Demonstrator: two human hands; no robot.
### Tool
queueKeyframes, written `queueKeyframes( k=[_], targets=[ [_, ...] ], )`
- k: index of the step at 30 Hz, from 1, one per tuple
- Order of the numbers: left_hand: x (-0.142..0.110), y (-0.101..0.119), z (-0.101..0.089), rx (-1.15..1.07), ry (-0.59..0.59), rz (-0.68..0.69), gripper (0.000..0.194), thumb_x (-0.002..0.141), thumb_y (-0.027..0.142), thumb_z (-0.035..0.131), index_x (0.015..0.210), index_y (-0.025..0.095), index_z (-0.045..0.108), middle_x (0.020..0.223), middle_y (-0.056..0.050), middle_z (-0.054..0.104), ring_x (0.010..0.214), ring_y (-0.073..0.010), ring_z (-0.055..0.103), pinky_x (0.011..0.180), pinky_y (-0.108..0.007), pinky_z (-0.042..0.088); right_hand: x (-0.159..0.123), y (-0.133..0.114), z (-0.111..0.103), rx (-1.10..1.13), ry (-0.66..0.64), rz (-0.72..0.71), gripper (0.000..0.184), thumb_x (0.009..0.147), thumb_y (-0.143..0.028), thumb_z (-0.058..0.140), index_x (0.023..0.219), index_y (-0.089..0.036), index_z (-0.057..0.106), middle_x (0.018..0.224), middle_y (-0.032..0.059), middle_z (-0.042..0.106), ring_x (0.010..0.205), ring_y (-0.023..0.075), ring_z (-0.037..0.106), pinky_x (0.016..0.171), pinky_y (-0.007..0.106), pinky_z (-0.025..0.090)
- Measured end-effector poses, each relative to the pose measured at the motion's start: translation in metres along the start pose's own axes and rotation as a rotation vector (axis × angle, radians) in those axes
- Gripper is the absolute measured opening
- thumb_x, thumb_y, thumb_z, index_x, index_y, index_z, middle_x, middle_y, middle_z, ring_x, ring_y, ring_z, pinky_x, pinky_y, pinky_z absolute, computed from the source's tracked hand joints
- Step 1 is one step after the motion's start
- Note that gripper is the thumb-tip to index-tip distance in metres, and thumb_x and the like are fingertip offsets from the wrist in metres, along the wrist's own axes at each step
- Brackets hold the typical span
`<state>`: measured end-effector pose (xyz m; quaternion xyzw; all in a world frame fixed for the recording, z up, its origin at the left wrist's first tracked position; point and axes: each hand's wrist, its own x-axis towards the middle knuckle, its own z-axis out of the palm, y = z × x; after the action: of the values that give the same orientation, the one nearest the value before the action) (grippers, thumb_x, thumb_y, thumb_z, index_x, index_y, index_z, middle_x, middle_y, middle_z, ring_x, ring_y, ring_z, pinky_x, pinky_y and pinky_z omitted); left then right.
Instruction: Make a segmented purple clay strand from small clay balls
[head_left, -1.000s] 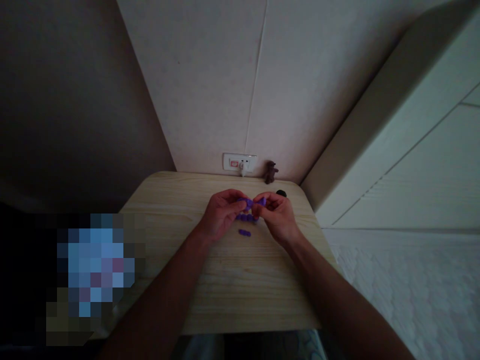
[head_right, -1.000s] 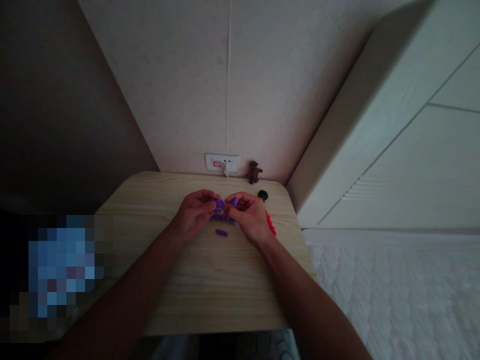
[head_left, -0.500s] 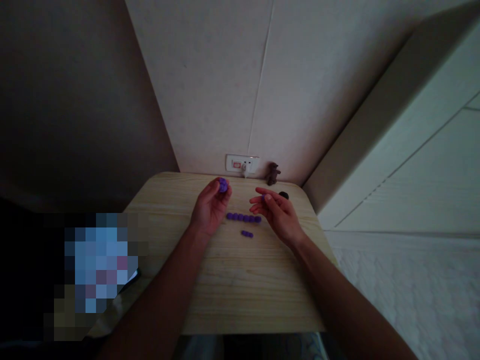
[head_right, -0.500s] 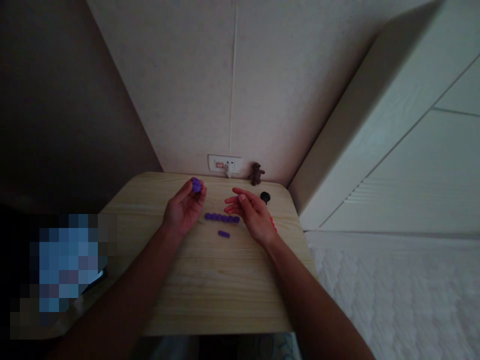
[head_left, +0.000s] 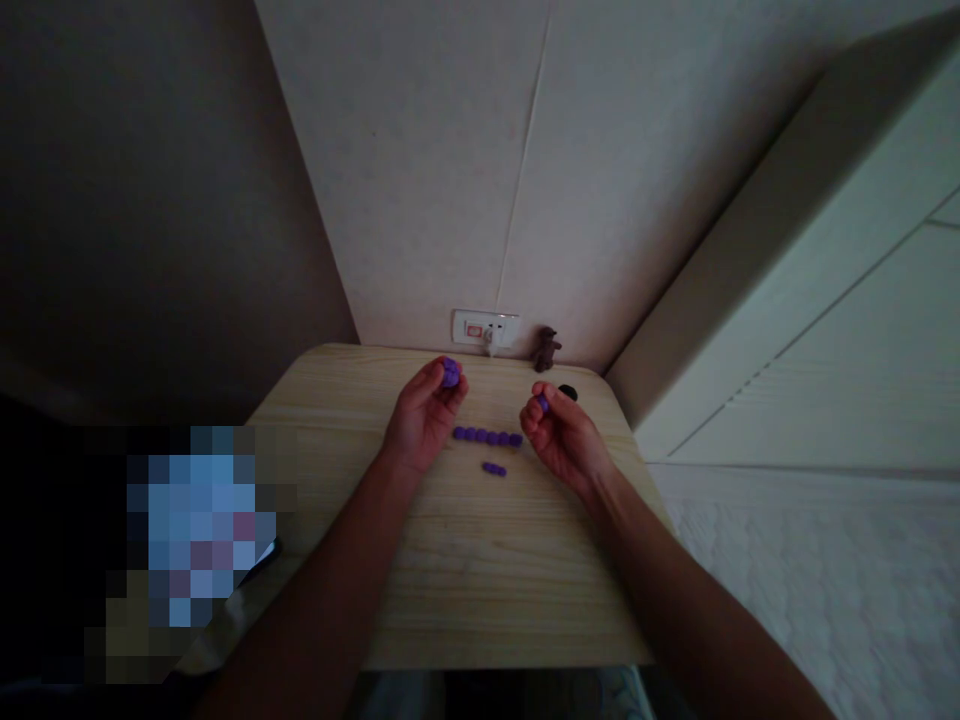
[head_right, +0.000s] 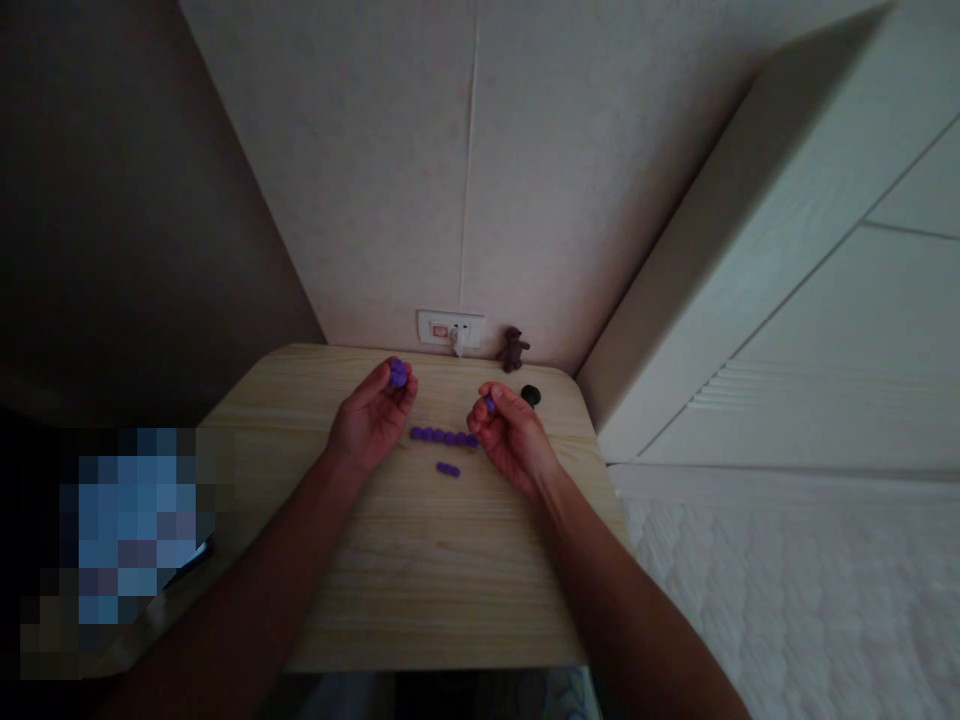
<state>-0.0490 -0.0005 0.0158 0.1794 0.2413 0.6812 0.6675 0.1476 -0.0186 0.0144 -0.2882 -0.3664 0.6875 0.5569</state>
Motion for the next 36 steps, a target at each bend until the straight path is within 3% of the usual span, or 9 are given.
queueKeyframes(
  k=[6, 10, 12, 15, 18, 20, 23, 29, 36],
  targets=[
    [-0.001, 0.000, 0.001, -0.005, -0.019, -0.016, 0.009, 0.080, 0.014, 0.077, 0.087, 0.017, 0.071, 0.088, -0.001, 0.075, 0.081, -0.0085, 0.070, 0.080, -0.019, 0.061, 0.000, 0.000, -0.004, 0.054, 0.011, -0.015, 0.038, 0.066, -0.036, 0.094, 0.098, -0.024, 0.076, 0.094, 0.0003, 0.078, 0.068, 0.0095, 0.062, 0.061, 0.021, 0.055],
    [0.000, 0.001, 0.000, -0.013, -0.006, 0.009, 0.014, 0.077, 0.014, 0.080, 0.087, 0.017, 0.072, 0.087, -0.001, 0.075, 0.081, -0.0083, 0.070, 0.081, -0.019, 0.060, 0.001, -0.002, -0.007, 0.004, 0.005, -0.039, 0.034, 0.067, -0.028, 0.093, 0.097, -0.023, 0.079, 0.113, 0.0043, 0.079, 0.079, 0.0103, 0.068, 0.076, 0.022, 0.061],
    [0.002, 0.000, -0.002, -0.014, 0.022, 0.028, 0.018, 0.073, 0.014, 0.082, 0.087, 0.017, 0.072, 0.087, 0.000, 0.074, 0.081, -0.0083, 0.069, 0.082, -0.020, 0.059, 0.001, -0.003, -0.007, -0.030, 0.012, -0.044, 0.034, 0.069, -0.029, 0.092, 0.099, -0.022, 0.078, 0.112, 0.0055, 0.080, 0.080, 0.0116, 0.070, 0.077, 0.023, 0.061],
    [0.008, -0.005, -0.008, 0.081, 0.101, 0.107, 0.023, 0.067, 0.016, 0.085, 0.087, 0.017, 0.072, 0.085, 0.000, 0.074, 0.079, -0.0088, 0.068, 0.079, -0.022, 0.057, 0.002, -0.004, -0.007, -0.052, 0.060, -0.025, 0.032, 0.072, -0.041, 0.090, 0.094, -0.021, 0.078, 0.090, 0.0042, 0.080, 0.067, 0.0116, 0.068, 0.059, 0.021, 0.058],
    [0.013, -0.011, -0.018, 0.454, 0.186, 0.301, 0.023, 0.069, 0.023, 0.083, 0.090, 0.017, 0.075, 0.087, -0.003, 0.074, 0.081, -0.0124, 0.068, 0.080, -0.025, 0.055, 0.002, -0.004, -0.006, -0.073, 0.107, -0.006, 0.036, 0.074, -0.052, 0.087, 0.084, -0.019, 0.077, 0.061, -0.0016, 0.069, 0.047, 0.0083, 0.053, 0.040, 0.019, 0.042],
    [0.015, -0.013, -0.025, 0.769, 0.206, 0.453, 0.021, 0.074, 0.027, 0.079, 0.094, 0.018, 0.078, 0.094, -0.005, 0.074, 0.086, -0.0158, 0.068, 0.085, -0.029, 0.054, 0.002, -0.003, -0.006, -0.087, 0.102, -0.009, 0.036, 0.072, -0.052, 0.088, 0.086, -0.019, 0.078, 0.059, -0.0035, 0.066, 0.046, 0.0072, 0.050, 0.041, 0.019, 0.040],
    [0.015, -0.014, -0.034, 1.061, 0.196, 0.570, 0.021, 0.078, 0.025, 0.075, 0.098, 0.020, 0.081, 0.102, -0.008, 0.073, 0.091, -0.0203, 0.067, 0.093, -0.034, 0.053, 0.002, -0.003, -0.008, -0.101, 0.069, -0.004, 0.039, 0.067, -0.040, 0.094, 0.098, -0.020, 0.080, 0.082, 0.0009, 0.078, 0.063, 0.0087, 0.063, 0.061, 0.020, 0.054],
    [0.015, -0.012, -0.036, 1.145, 0.227, 0.501, 0.030, 0.072, 0.014, 0.073, 0.100, 0.021, 0.080, 0.104, -0.009, 0.077, 0.104, -0.0285, 0.070, 0.110, -0.046, 0.046, 0.002, -0.002, -0.007, -0.124, -0.025, 0.005, 0.039, 0.068, -0.030, 0.093, 0.104, -0.022, 0.081, 0.109, 0.0053, 0.081, 0.088, 0.0126, 0.073, 0.090, 0.026, 0.058],
    [0.014, -0.014, -0.032, 1.202, 0.205, 0.456, 0.033, 0.075, 0.013, 0.064, 0.104, 0.020, 0.079, 0.119, -0.012, 0.075, 0.121, -0.0322, 0.065, 0.117, -0.047, 0.040, 0.001, -0.002, -0.004, -0.225, -0.012, -0.045, 0.034, 0.070, -0.043, 0.091, 0.094, -0.020, 0.082, 0.090, 0.0057, 0.081, 0.071, 0.0119, 0.068, 0.073, 0.027, 0.057]
  ],
)
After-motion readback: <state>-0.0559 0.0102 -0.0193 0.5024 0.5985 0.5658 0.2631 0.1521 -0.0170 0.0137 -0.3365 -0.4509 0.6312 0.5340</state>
